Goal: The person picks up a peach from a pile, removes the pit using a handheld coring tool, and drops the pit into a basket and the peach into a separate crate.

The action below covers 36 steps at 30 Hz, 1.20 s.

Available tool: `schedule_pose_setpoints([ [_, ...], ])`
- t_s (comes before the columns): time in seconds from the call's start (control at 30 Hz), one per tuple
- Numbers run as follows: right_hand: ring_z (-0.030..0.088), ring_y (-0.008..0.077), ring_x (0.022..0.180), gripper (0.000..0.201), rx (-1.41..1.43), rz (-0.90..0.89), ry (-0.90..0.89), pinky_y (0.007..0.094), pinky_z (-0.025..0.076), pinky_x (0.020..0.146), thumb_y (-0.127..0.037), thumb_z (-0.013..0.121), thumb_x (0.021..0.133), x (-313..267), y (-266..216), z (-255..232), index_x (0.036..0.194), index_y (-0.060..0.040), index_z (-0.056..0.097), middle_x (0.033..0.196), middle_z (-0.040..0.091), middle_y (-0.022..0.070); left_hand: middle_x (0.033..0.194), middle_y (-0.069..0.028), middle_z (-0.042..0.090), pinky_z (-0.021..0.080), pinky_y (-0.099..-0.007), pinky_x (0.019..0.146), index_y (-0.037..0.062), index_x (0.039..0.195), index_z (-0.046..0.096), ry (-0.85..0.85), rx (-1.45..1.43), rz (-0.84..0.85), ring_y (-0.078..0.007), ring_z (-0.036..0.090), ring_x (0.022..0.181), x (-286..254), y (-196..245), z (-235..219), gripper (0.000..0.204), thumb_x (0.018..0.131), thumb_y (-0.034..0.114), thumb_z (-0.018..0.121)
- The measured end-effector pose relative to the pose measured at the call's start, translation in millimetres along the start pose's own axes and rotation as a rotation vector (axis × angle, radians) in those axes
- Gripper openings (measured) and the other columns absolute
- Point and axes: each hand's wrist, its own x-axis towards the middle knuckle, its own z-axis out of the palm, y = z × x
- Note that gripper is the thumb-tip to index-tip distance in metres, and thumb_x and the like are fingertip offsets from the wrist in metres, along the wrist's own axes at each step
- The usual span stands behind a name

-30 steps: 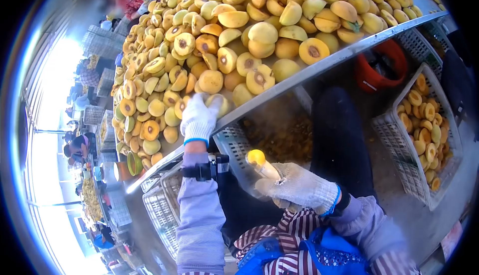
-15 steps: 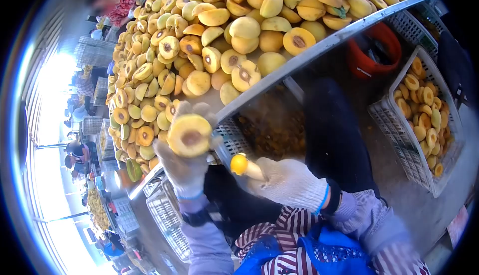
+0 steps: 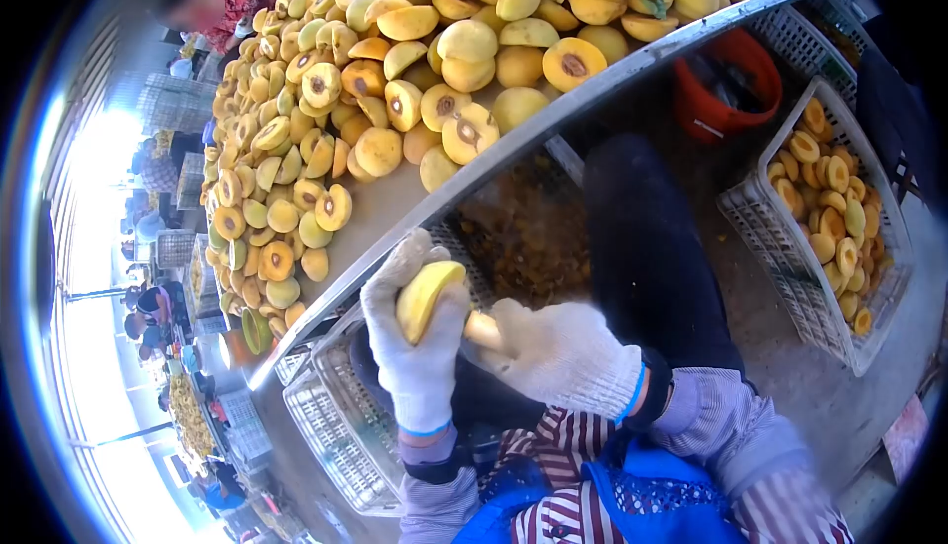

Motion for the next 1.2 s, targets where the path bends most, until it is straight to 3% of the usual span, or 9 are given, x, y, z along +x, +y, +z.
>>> schedule_pose_setpoints([
  [0.07, 0.064, 0.0307, 0.053, 0.03, 0.003, -0.004, 0.035, 0.0388, 0.048, 0.046, -0.041, 0.068, 0.086, 2.0, 0.0, 0.6, 0.091, -0.012, 0.061, 0.059, 0.059, 0.0106, 0.132, -0.0217, 0.053, 0.052, -0.034, 0.093, -0.0039, 0.126, 0.048, 0.006, 0.211, -0.118, -0.0257, 0.06, 0.111, 2.8, 4.0, 1.9, 0.041, 0.093, 0.017, 0.062],
  [0.17, 0.064, 0.0317, 0.054, 0.03, 0.085, -0.004, 0.031, 0.0394, 0.049, 0.048, -0.04, 0.068, 0.086, 0.9, 1.7, -2.0, 0.095, -0.0118, 0.062, 0.061, 0.061, 0.0115, 0.137, -0.0199, 0.048, 0.053, -0.0438, 0.095, -0.0019, 0.131, 0.044, -0.014, -0.558, -0.396, -0.0265, 0.057, 0.116, 1.5, 0.2, 0.3, 0.049, 0.093, 0.023, 0.063],
  [0.2, 0.064, 0.0321, 0.054, 0.031, 0.126, -0.007, 0.017, 0.0398, 0.05, 0.049, -0.04, 0.068, 0.085, 0.5, 1.5, -3.0, 0.096, -0.0117, 0.062, 0.062, 0.061, 0.0119, 0.137, -0.0189, 0.049, 0.052, -0.0477, 0.096, -0.0009, 0.135, 0.041, -0.071, -0.844, -0.432, -0.0302, 0.056, 0.117, 0.8, -7.9, -2.8, 0.056, 0.096, 0.035, 0.058],
  [0.27, 0.064, 0.0332, 0.056, 0.031, 0.184, -0.016, 0.039, 0.0405, 0.05, 0.05, -0.039, 0.068, 0.085, 0.1, 4.9, -2.4, 0.097, -0.0115, 0.062, 0.063, 0.062, 0.0126, 0.138, -0.0172, 0.048, 0.052, -0.0491, 0.097, 0.003, 0.139, 0.039, -0.127, -1.119, -0.504, -0.0334, 0.056, 0.118, 2.6, -4.5, -2.8, 0.058, 0.096, 0.036, 0.058],
  [0.3, 0.064, 0.0337, 0.057, 0.031, 0.215, -0.02, 0.051, 0.0408, 0.05, 0.051, -0.039, 0.068, 0.085, 0.2, 6.4, -2.0, 0.098, -0.0115, 0.063, 0.064, 0.062, 0.013, 0.138, -0.0159, 0.048, 0.052, -0.049, 0.096, 0.0068, 0.144, 0.037, -0.028, -1.057, -0.638, -0.0343, 0.057, 0.117, 4.5, 4.7, -2.5, 0.064, 0.094, 0.038, 0.061],
  [0.4, 0.064, 0.0345, 0.058, 0.029, 0.247, 0.02, -0.031, 0.0416, 0.051, 0.052, -0.037, 0.069, 0.084, 2.1, 4.9, -7.0, 0.097, -0.011, 0.062, 0.065, 0.062, 0.0136, 0.138, -0.0153, 0.049, 0.052, -0.0485, 0.096, 0.0096, 0.147, 0.034, -0.164, -0.976, -0.48, -0.0328, 0.058, 0.115, -3.4, -2.0, -9.6, 0.068, 0.092, 0.039, 0.063],
  [0.57, 0.064, 0.0344, 0.059, 0.028, 0.248, -0.022, -0.003, 0.0422, 0.05, 0.052, -0.035, 0.07, 0.084, 0.7, 3.1, -8.0, 0.095, -0.0104, 0.062, 0.065, 0.063, 0.0137, 0.14, -0.0163, 0.05, 0.047, -0.0385, 0.101, -0.0029, 0.144, 0.035, -0.163, -0.734, -0.407, -0.0284, 0.057, 0.118, -1.1, -13.6, -9.4, 0.091, 0.09, 0.069, 0.044],
  [0.87, 0.065, 0.0335, 0.059, 0.031, 0.289, -0.043, -0.048, 0.0411, 0.051, 0.053, -0.037, 0.069, 0.085, -0.4, 6.9, -3.4, 0.097, -0.0087, 0.061, 0.067, 0.063, 0.0145, 0.143, -0.0191, 0.047, 0.046, -0.0413, 0.103, -0.009, 0.139, 0.04, -0.143, -0.563, -0.382, -0.0315, 0.056, 0.121, -6.1, -9.5, -7.7, 0.094, 0.09, 0.072, 0.042],
  [1.2, 0.066, 0.0339, 0.064, 0.032, 0.276, -0.026, -0.162, 0.0409, 0.052, 0.057, -0.038, 0.067, 0.087, -2.3, 2.7, -7.7, 0.1, -0.0085, 0.061, 0.072, 0.065, 0.0156, 0.134, -0.0215, 0.054, 0.048, -0.0439, 0.099, -0.0072, 0.133, 0.047, 0.045, -0.522, -0.248, -0.0333, 0.06, 0.113, -18.0, -3.3, 9.6, 0.088, 0.093, 0.07, 0.037],
])
